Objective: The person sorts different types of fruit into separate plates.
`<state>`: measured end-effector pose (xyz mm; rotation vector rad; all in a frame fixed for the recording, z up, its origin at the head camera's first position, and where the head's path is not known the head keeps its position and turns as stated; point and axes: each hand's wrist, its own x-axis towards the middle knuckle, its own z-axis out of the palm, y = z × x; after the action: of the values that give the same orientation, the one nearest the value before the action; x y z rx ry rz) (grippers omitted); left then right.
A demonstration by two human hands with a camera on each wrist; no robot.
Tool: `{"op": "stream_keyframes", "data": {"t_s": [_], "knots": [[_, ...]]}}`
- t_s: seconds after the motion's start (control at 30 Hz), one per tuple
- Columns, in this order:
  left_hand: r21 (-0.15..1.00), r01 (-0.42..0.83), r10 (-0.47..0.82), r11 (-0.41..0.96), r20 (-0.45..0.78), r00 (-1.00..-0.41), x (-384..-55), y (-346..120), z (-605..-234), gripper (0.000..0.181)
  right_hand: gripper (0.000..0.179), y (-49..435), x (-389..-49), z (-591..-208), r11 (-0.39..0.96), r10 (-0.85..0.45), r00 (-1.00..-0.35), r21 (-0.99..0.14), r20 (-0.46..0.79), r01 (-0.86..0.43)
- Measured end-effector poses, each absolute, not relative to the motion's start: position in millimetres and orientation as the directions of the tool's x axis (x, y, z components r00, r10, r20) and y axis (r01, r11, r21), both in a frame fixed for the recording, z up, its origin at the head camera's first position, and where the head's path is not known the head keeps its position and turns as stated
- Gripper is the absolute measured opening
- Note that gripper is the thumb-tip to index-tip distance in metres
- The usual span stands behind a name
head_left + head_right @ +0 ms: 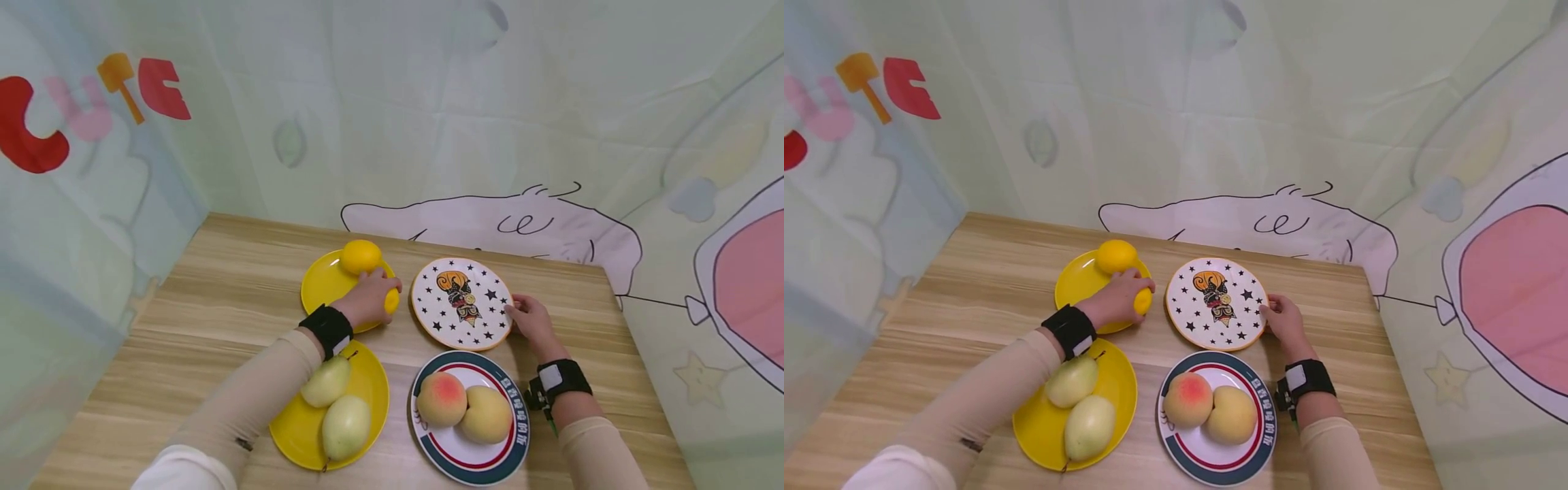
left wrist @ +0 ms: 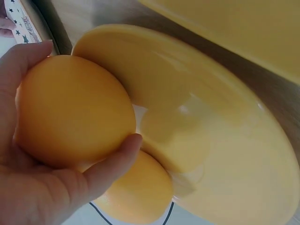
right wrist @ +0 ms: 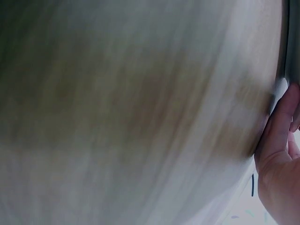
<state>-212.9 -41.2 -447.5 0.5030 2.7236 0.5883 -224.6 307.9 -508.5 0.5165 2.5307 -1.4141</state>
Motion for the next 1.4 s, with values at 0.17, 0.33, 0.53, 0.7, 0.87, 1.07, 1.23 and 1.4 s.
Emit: {"op": "stream_keyframes", "data": {"t_s": [0.17,0.33,0.53,0.7,0.87,1.07,1.23,1.4], "knots": [[0.401,0.319,0.423,0.859,-0.205,-0.883,-215,-43,-450,0.056,0.050,306,-224,-507,0.481,0.208,-0.918,-0.782,-0.337,0.396],[0.363,0.347,0.435,0.865,-0.195,-0.879,-215,-45,-451,0.056,0.049,304,-224,-506,0.480,0.212,-0.918,-0.783,-0.335,0.396],[0.342,0.365,0.444,0.866,-0.188,-0.876,-216,-43,-452,0.056,0.051,307,-224,-507,0.457,0.207,-0.910,-0.787,-0.360,0.415],[0.345,0.354,0.435,0.869,-0.195,-0.879,-216,-42,-452,0.057,0.052,307,-226,-506,0.438,0.210,-0.893,-0.778,-0.399,0.450],[0.360,0.337,0.428,0.870,-0.214,-0.878,-215,-43,-451,0.057,0.051,309,-226,-506,0.415,0.209,-0.890,-0.787,-0.406,0.456],[0.408,0.292,0.404,0.865,-0.222,-0.887,-217,-45,-451,0.056,0.050,310,-228,-507,0.376,0.188,-0.891,-0.808,-0.413,0.454],[0.397,0.308,0.414,0.864,-0.213,-0.885,-218,-46,-453,0.056,0.051,311,-229,-505,0.363,0.186,-0.883,-0.805,-0.432,0.470],[0.392,0.330,0.430,0.859,-0.201,-0.880,-219,-48,-454,0.057,0.054,314,-230,-503,0.330,0.156,-0.881,-0.817,-0.448,0.474]]}}
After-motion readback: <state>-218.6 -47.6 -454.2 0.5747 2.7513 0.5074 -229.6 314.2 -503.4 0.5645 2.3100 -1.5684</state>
